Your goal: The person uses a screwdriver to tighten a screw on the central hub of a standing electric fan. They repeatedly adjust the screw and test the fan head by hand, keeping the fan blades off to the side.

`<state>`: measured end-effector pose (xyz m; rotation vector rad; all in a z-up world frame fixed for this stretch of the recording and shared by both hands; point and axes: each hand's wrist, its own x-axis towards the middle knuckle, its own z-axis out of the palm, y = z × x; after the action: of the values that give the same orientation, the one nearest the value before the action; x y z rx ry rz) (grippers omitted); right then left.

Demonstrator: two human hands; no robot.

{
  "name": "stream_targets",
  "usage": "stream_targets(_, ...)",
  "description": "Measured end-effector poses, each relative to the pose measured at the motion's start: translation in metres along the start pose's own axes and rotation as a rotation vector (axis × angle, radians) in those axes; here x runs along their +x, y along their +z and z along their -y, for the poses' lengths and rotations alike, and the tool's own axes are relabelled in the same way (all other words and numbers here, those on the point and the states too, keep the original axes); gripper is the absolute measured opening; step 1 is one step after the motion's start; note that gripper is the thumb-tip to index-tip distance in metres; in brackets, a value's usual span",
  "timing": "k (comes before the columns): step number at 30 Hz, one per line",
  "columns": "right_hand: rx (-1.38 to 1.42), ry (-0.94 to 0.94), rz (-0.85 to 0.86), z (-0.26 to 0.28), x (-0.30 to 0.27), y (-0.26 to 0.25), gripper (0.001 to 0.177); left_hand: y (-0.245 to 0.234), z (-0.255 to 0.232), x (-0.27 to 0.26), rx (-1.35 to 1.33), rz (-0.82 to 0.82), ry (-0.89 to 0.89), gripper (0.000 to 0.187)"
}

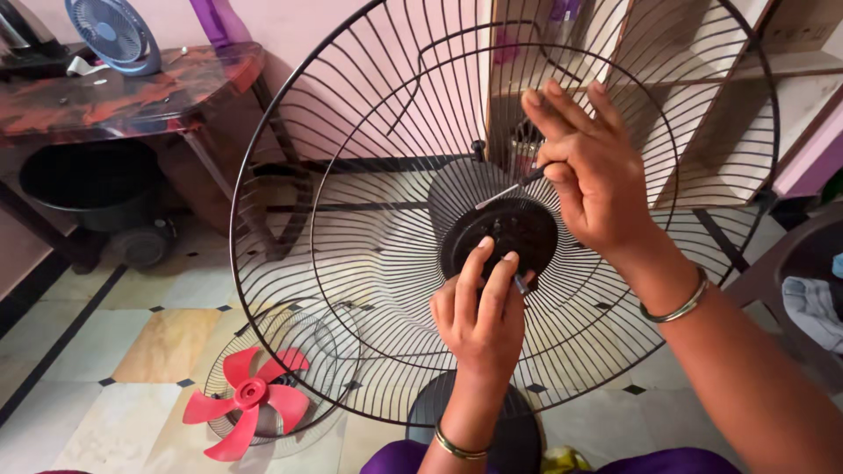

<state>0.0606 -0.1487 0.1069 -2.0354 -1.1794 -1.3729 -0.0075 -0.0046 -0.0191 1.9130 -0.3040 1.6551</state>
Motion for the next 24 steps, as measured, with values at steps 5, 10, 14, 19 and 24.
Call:
stream_targets(5,0.06,-0.036,0.045,-0.003,0.0,-0.003,0.022,0.005,-0.002,-0.006,0.039,-0.048,-0.002,0.04)
stream_targets(10,0.094,-0.004,0.039,-0.007,-0.001,-0.004,0.026,0.006,-0.002,-0.002,0.064,-0.035,0.0,0.041)
stream_targets(14,0.105,0.091,-0.074,0.0,-0.013,0.001,0.029,-0.004,0.005,0.006,-0.022,0.048,0.048,0.039)
stream_targets(19,0.107,0.162,-0.141,0.001,-0.024,0.006,0.028,-0.007,0.007,0.015,-0.02,0.091,0.112,0.039)
stream_targets(24,0.095,0.171,-0.137,0.001,-0.024,0.006,0.026,-0.007,0.009,0.019,-0.024,0.077,0.101,0.038)
